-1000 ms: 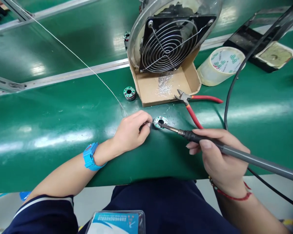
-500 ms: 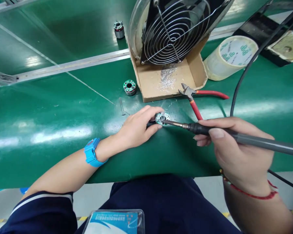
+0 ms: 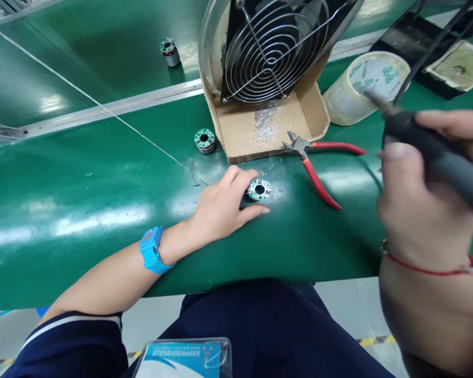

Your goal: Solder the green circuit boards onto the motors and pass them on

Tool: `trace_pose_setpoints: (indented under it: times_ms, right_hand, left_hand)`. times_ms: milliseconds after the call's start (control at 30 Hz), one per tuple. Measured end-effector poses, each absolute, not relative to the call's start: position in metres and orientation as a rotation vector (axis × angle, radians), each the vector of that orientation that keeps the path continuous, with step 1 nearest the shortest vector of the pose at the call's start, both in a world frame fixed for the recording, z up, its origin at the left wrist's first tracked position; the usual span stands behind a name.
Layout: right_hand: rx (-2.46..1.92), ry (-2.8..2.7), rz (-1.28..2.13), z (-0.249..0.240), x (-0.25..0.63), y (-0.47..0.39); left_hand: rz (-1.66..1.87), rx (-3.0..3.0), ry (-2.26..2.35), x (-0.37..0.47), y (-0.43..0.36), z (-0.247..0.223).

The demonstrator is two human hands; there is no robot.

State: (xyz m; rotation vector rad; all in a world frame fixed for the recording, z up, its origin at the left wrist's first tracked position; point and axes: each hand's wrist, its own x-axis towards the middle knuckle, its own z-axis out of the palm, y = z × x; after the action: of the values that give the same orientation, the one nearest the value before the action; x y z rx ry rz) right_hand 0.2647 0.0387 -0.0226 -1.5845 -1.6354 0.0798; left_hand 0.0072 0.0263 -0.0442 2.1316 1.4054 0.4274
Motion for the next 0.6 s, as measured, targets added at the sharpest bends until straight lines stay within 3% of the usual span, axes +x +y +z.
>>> trace_pose_setpoints:
  times_ms: [67,300,433,600]
  right_hand:
    - [-1.642,-1.927,-0.019,-0.027,0.278,0.051]
    - [-1.599,-1.944,0.293,-0.047,0.287,0.048]
    - [-1.493,-2.071,0.305,-0.066,0.285,0.049]
    - [-1.713,-2.157,0.288,-0.068,0.28,0.056]
  left_hand:
    - [0.446,2.143,1.405,0.009,0.026,-0.047]
    - [0.87,1.982,0.909,-0.002,0.028,-0.047]
    - [0.92,1.997,0.783,-0.003,0.025,-0.042]
    - [0.936,1.995,0.712,-0.005,0.024,-0.039]
